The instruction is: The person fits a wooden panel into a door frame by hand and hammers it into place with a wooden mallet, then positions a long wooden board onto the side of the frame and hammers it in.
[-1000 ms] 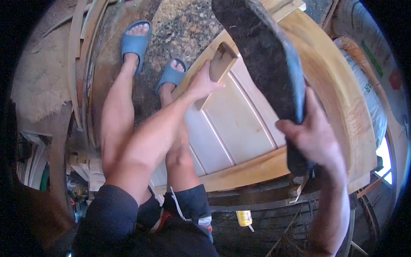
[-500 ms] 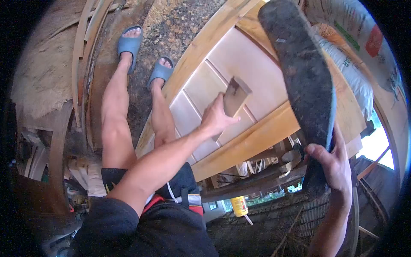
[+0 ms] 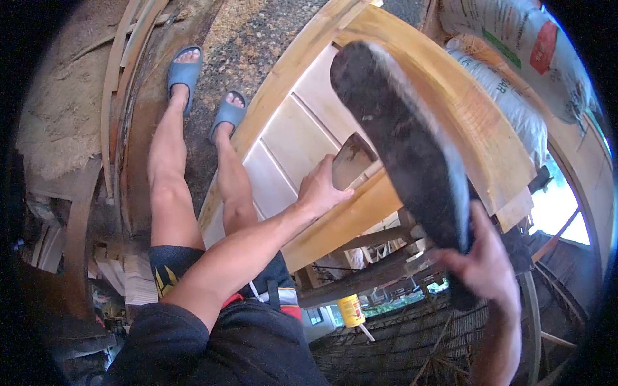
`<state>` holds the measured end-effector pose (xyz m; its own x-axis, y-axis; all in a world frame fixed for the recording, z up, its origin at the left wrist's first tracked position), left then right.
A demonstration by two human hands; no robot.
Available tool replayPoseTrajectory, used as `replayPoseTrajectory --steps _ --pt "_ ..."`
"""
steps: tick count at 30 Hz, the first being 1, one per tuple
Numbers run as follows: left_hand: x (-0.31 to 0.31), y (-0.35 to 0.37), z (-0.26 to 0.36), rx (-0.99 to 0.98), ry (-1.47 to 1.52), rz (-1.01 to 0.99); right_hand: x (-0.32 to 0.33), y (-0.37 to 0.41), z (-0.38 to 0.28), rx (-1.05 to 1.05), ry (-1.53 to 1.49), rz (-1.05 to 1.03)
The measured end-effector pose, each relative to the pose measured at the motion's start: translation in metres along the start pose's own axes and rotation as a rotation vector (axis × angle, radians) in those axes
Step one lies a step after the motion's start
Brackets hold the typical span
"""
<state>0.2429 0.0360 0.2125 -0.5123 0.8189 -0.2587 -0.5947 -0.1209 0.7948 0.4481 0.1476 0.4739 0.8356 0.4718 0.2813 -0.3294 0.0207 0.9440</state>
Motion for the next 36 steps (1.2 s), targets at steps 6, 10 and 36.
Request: replayPoseTrajectory --steps 6,10,36 --pt "-0.002 0.005 0.000 0.022 0.021 -0.027 0.083 0.000 -0.008 -0.098 -0.164 0.481" --pt "-0.002 0.003 -0.006 0.000 -0.016 0.009 0.036 0.013 0.016 -0.097 0.036 0.284" --pt "0.056 0.008 -0.044 -0.026 -0.095 0.058 -0.006 0.020 -0.011 -0.113 -0.578 0.149"
Point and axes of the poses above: each hand's wrist, its own y-axis away from the middle knuckle, its own x-axis out of the back of the hand, z = x × y, the point moved 4 cm from there along -y, towards the middle knuckle, and after that the axes turned 1 degree about x, right-handed, at the moved point
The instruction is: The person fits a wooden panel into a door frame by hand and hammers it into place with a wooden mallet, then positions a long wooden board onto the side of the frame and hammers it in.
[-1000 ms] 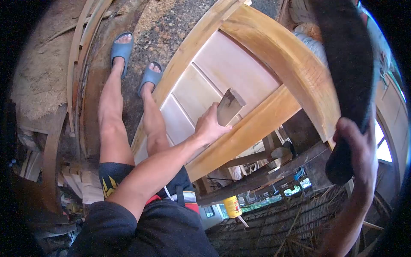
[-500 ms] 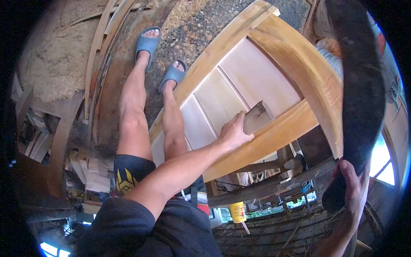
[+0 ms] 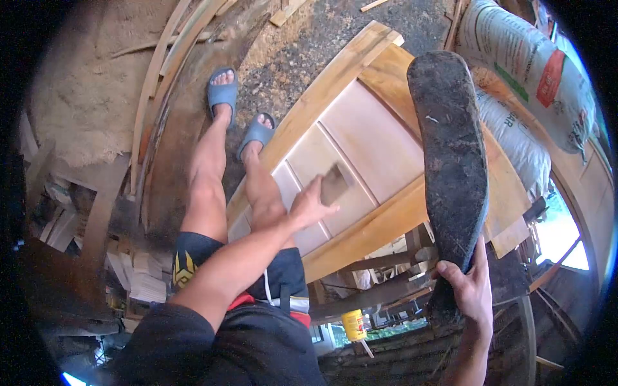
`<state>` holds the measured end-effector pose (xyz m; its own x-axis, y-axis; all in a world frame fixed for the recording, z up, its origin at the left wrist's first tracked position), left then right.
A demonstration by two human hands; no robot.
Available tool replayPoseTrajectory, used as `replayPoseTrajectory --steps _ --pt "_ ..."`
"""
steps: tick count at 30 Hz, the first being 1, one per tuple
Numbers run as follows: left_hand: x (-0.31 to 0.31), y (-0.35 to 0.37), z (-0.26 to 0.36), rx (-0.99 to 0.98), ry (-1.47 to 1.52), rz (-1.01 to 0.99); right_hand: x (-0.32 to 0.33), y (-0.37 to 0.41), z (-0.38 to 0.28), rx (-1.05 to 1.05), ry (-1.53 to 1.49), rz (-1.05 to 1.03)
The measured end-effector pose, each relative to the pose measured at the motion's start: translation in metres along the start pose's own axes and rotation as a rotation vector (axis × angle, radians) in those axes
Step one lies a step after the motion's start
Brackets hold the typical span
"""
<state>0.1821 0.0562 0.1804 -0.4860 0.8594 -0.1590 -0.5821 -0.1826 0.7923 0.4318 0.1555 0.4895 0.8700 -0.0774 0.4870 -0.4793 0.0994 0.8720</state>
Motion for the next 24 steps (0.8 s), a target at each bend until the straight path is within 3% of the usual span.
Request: replayPoseTrajectory --steps 2,3,4,6,9,14,15,19,22,24 --pt "0.035 -0.034 0.042 0.031 0.126 -0.003 0.014 -0.006 0.002 -0.009 -0.022 -0.015" --pt "0.050 -0.057 0.055 -0.045 0.133 0.068 0.020 -0.014 0.006 0.017 -0.018 -0.013" --pt "0.060 -0.081 0.062 -0.120 0.144 0.141 0.025 -0.022 0.007 0.020 0.005 -0.004" --pt "0.072 -0.139 0.057 -0.072 0.122 0.184 0.029 -0.041 0.001 -0.023 -0.022 -0.023" --pt "0.094 -0.208 0.069 -0.178 0.278 0.149 0.047 -0.080 0.002 0.039 0.026 -0.010" --pt "0.101 -0.266 0.087 -0.304 0.170 0.233 0.054 -0.138 -0.034 0.044 0.049 -0.013" --pt "0.100 -0.272 0.087 -0.215 0.180 0.226 0.054 -0.149 -0.040 0.050 0.093 0.021" --pt "0.090 -0.307 0.060 -0.196 0.189 0.037 0.048 -0.186 -0.078 0.044 0.209 0.051" --pt "0.085 -0.307 0.060 -0.150 0.035 0.195 0.042 -0.212 -0.103 0.135 0.282 0.076" --pt "0.085 -0.311 0.059 -0.117 0.008 0.129 0.039 -0.230 -0.123 0.230 0.368 0.042"
Point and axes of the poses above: each hand's wrist, its own y-axis away from the middle knuckle, its own x-axis out of the back of the hand, z = x × y, the point moved 4 cm from there along -y, towards the middle knuckle, and after that the axes turned 1 degree about x, right-handed, at the moved point
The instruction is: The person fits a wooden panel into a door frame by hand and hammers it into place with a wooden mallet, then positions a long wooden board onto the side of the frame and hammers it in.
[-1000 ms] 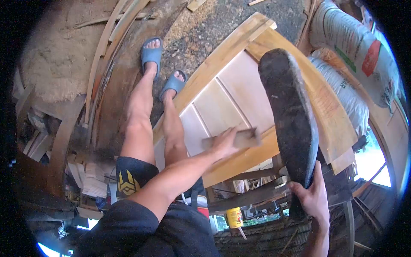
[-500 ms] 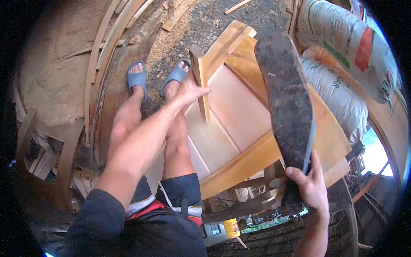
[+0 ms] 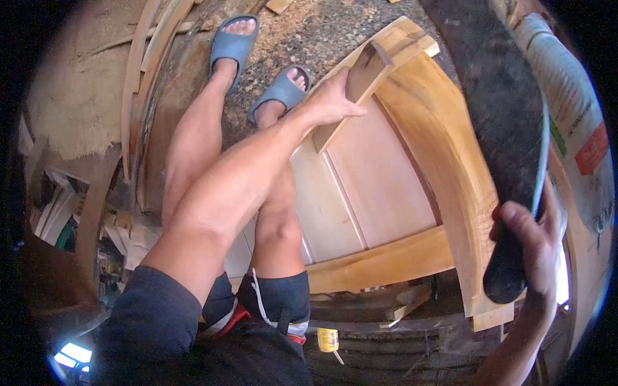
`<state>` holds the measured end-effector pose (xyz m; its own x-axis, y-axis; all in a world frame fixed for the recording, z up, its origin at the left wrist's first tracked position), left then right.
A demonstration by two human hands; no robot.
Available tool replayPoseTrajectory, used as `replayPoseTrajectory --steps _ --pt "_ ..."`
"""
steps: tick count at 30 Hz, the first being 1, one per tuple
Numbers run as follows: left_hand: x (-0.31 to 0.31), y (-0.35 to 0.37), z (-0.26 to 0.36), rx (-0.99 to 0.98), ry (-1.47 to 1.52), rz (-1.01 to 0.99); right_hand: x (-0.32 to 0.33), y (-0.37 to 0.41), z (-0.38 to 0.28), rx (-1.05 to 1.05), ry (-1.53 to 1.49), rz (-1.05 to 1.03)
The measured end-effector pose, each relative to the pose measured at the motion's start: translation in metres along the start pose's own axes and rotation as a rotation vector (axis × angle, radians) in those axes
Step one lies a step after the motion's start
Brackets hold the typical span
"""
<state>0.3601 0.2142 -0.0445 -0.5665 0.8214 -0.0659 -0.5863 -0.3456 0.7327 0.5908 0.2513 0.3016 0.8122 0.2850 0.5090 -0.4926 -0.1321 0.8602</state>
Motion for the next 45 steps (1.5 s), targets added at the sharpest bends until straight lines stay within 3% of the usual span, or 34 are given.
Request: replayPoseTrajectory --steps 6,12,15,17,19,21,23,26,30,31,34,36,38,39,40,42,43,45 --pt "0.008 -0.005 -0.004 0.134 0.029 -0.027 -0.021 -0.039 -0.038 0.013 0.196 0.022" --pt "0.005 -0.012 -0.009 0.160 0.107 -0.028 -0.041 -0.055 -0.030 -0.032 0.314 -0.122" --pt "0.001 -0.014 -0.013 0.148 0.044 0.019 -0.015 -0.067 -0.049 0.052 0.165 -0.135" --pt "0.003 -0.017 -0.013 0.142 0.048 0.018 0.030 -0.074 -0.043 -0.040 0.144 0.066" --pt "0.000 -0.016 -0.014 0.148 0.061 -0.004 0.055 -0.090 -0.068 0.025 0.099 0.089" --pt "-0.001 -0.016 -0.015 0.150 0.073 -0.035 0.049 -0.102 -0.075 0.046 0.135 0.024" --pt "-0.002 -0.011 -0.015 0.173 0.054 -0.014 0.023 -0.103 -0.014 -0.085 0.223 0.034" --pt "-0.004 -0.008 -0.011 0.204 0.002 -0.063 -0.053 -0.069 -0.053 -0.112 0.402 -0.279" --pt "0.000 -0.008 -0.010 0.194 -0.010 0.022 -0.023 -0.074 -0.092 -0.113 0.274 -0.206" --pt "0.000 -0.008 -0.013 0.182 0.004 0.028 -0.017 -0.077 -0.083 0.027 0.151 -0.099" --pt "0.000 -0.011 -0.020 0.161 0.023 0.021 -0.005 -0.078 -0.075 0.036 0.141 0.049" --pt "-0.001 -0.011 -0.017 0.157 0.009 0.013 -0.012 -0.084 -0.058 -0.001 0.065 -0.047" --pt "0.002 -0.011 -0.013 0.149 0.012 -0.005 -0.039 -0.065 -0.051 0.040 0.217 -0.121" --pt "-0.001 -0.009 -0.012 0.143 0.005 -0.016 -0.047 -0.071 -0.036 0.217 0.541 -0.182" --pt "-0.006 -0.008 -0.010 0.133 0.002 -0.025 -0.044 -0.070 -0.041 0.210 0.442 -0.161" --pt "-0.005 0.000 -0.002 0.127 -0.029 -0.019 -0.026 -0.050 -0.058 -0.049 0.102 -0.195" --pt "-0.001 0.008 0.006 0.138 -0.026 -0.028 -0.012 -0.039 -0.060 -0.152 0.135 -0.183" --pt "-0.007 0.029 0.026 0.134 0.001 -0.020 0.013 -0.014 -0.052 -0.080 0.047 -0.100"
Point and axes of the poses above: each hand's wrist, its own y-axis away from the middle knuckle, its own x-axis out of the back of the hand, z = x × y, the point moved 4 cm from there along -y, towards the middle knuckle, and after that the axes turned 1 degree about x, right-handed, at the moved point
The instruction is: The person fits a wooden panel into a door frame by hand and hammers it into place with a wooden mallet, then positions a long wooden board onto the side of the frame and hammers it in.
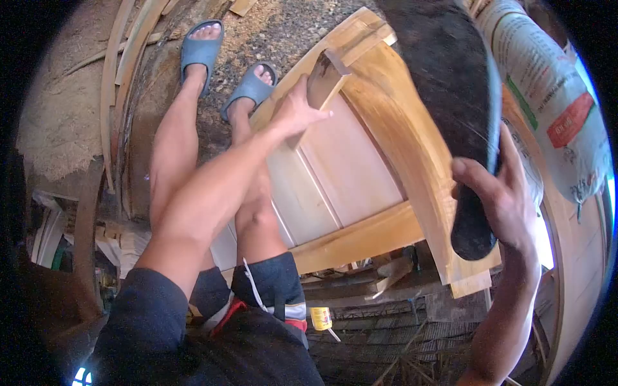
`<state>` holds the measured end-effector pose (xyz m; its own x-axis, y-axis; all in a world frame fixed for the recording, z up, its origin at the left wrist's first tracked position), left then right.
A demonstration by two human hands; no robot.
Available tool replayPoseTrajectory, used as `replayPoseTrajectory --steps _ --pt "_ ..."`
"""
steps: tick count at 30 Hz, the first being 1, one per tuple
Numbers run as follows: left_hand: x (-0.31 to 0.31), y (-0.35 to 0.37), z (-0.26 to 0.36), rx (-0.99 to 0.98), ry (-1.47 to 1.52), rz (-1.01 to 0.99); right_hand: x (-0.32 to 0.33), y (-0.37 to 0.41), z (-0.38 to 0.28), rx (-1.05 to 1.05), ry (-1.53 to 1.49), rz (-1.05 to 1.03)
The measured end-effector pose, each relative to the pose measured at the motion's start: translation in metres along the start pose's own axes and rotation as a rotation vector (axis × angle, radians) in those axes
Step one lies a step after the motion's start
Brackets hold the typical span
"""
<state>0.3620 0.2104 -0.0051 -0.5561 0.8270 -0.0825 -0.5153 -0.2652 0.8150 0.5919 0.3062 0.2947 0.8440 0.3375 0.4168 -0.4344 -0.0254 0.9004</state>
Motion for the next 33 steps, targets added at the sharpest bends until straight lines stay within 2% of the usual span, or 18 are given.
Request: replayPoseTrajectory --steps 2,4,9,12,17,18,20,22,24,26,29,30,31,33 --pt "-0.015 0.031 0.021 -0.035 0.041 0.044 0.024 0.027 0.018 0.019 -0.061 0.075" --pt "-0.030 0.069 0.057 0.032 0.081 -0.028 0.045 0.053 0.032 -0.012 -0.099 0.104" --pt "-0.077 0.134 0.100 0.056 0.141 -0.039 0.085 0.106 0.058 -0.123 -0.130 0.160" --pt "-0.093 0.157 0.112 0.046 0.164 -0.046 0.093 0.122 0.064 -0.037 -0.098 0.196" --pt "-0.108 0.169 0.121 -0.020 0.137 -0.084 0.084 0.151 0.077 -0.104 -0.133 0.188" --pt "-0.109 0.168 0.121 -0.017 0.131 -0.086 0.082 0.157 0.081 -0.267 -0.034 0.079" --pt "-0.109 0.168 0.123 -0.013 0.125 -0.089 0.075 0.163 0.101 -0.177 0.305 -0.033" --pt "-0.108 0.168 0.125 -0.003 0.123 -0.103 0.071 0.169 0.085 -0.075 0.318 -0.070" --pt "-0.110 0.173 0.126 0.002 0.121 -0.111 0.104 0.169 0.088 -0.204 0.156 0.030" --pt "-0.108 0.169 0.124 -0.004 0.111 -0.090 0.134 0.161 0.070 -0.107 0.093 0.177" --pt "-0.107 0.169 0.125 -0.001 0.127 -0.116 0.194 0.132 0.083 0.020 0.033 0.316" --pt "-0.110 0.172 0.124 0.005 0.137 -0.126 0.182 0.134 0.057 0.014 0.085 0.381" --pt "-0.110 0.170 0.122 0.006 0.143 -0.126 0.175 0.132 0.057 0.039 -0.019 0.424" --pt "-0.108 0.173 0.119 0.014 0.148 -0.130 0.156 0.150 0.094 -0.148 -0.005 0.291"
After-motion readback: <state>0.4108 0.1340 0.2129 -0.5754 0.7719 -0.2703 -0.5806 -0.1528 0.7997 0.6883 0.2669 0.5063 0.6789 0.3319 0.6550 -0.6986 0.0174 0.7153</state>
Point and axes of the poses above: each hand's wrist, its own y-axis away from the middle knuckle, its own x-axis out of the back of the hand, z = x × y, the point moved 4 cm from there along -y, towards the middle knuckle, and after that the axes turned 1 degree about x, right-handed, at the moved point
